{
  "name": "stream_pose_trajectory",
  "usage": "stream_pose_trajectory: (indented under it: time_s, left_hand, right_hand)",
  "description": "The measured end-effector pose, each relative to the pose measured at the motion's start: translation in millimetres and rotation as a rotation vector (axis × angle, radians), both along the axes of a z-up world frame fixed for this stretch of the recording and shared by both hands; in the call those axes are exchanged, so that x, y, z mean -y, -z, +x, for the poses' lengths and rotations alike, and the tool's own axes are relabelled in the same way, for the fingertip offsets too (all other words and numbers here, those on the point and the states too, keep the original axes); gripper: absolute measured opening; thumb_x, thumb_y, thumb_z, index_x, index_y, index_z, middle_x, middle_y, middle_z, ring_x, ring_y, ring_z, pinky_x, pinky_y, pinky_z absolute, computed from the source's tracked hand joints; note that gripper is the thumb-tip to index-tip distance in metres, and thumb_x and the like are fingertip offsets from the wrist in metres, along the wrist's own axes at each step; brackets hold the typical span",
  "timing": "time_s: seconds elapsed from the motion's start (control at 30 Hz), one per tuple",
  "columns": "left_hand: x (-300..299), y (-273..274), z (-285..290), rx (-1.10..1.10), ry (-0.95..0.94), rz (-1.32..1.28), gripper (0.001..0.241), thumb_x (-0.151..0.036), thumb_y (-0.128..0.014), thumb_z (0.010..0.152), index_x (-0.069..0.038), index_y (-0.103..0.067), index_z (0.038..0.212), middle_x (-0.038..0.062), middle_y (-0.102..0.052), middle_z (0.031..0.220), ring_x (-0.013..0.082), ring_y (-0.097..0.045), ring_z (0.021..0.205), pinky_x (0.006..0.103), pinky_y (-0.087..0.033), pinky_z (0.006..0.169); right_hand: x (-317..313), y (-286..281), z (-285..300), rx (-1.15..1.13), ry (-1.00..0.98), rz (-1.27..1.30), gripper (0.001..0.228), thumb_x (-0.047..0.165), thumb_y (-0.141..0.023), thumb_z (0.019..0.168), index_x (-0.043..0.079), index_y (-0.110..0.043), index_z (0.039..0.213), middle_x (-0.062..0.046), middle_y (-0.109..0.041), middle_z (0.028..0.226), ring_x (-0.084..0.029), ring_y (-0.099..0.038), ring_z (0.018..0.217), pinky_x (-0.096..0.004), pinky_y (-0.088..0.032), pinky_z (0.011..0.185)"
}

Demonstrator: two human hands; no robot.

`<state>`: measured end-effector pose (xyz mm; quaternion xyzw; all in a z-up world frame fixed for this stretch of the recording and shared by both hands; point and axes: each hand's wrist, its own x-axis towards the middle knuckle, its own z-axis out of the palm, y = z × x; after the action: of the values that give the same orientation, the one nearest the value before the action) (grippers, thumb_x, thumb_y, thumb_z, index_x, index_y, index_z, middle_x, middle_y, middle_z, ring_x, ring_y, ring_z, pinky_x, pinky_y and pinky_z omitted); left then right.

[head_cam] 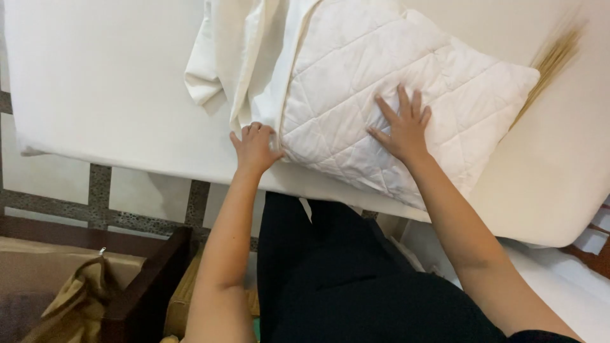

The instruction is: The person picks up a white quilted pillow from a bed and beats it with a stick broom. They then place the pillow into a white pillowcase on the bed, working the fabric over the pillow corners and tucking the case around it.

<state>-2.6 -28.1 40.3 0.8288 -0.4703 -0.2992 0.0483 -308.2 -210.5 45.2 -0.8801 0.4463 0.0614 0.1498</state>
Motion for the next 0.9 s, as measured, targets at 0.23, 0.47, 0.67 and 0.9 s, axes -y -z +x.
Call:
stream_pose_trajectory:
  time_s: [0.23, 0.47, 0.67, 0.9]
  left_hand:
    - [75, 81, -3, -0.011, -0.307, -0.475, 0.054, -0.034, -0.084, 0.08, -0.006, -0.066, 0.122, 0.014, -0.068, 0.112, 0.0351, -0.063, 0.106, 0.0499, -0.045, 0.088]
    - [83, 81, -21, -0.146, -0.304, -0.696, 0.009, -0.013, -0.074, 0.089, -0.006, -0.069, 0.085, 0.011, -0.068, 0.083, 0.0338, -0.065, 0.082, 0.0491, -0.047, 0.077]
    - [23, 26, -60, -0.332, -0.072, -0.775, 0.011, -0.012, -0.073, 0.087, -0.004, -0.066, 0.088, 0.011, -0.069, 0.082, 0.0346, -0.065, 0.08, 0.0495, -0.046, 0.076]
    - [-6, 44, -40, -0.345, -0.335, -0.547, 0.009, -0.013, -0.067, 0.105, -0.004, -0.067, 0.102, 0.014, -0.07, 0.098, 0.0345, -0.065, 0.092, 0.0472, -0.049, 0.085]
  right_hand:
    - [-12, 45, 1, -0.092, 0.037, 0.127, 0.076, 0.063, -0.064, 0.089, 0.037, -0.043, 0.157, -0.016, -0.013, 0.171, -0.049, -0.006, 0.154, -0.077, -0.007, 0.113]
    - [-4, 32, -5, 0.002, -0.07, -0.003, 0.056, 0.053, -0.065, 0.093, 0.028, -0.059, 0.143, -0.018, -0.042, 0.155, -0.045, -0.031, 0.142, -0.066, -0.024, 0.107]
    - [72, 1, 58, 0.364, -0.145, -0.177, 0.022, 0.027, -0.077, 0.101, 0.008, -0.071, 0.092, -0.012, -0.069, 0.094, -0.032, -0.064, 0.097, -0.045, -0.048, 0.091]
    - [102, 17, 126, 0.414, -0.003, 0.141, 0.046, 0.044, -0.07, 0.099, 0.007, -0.071, 0.127, -0.015, -0.072, 0.101, -0.033, -0.067, 0.089, -0.045, -0.046, 0.088]
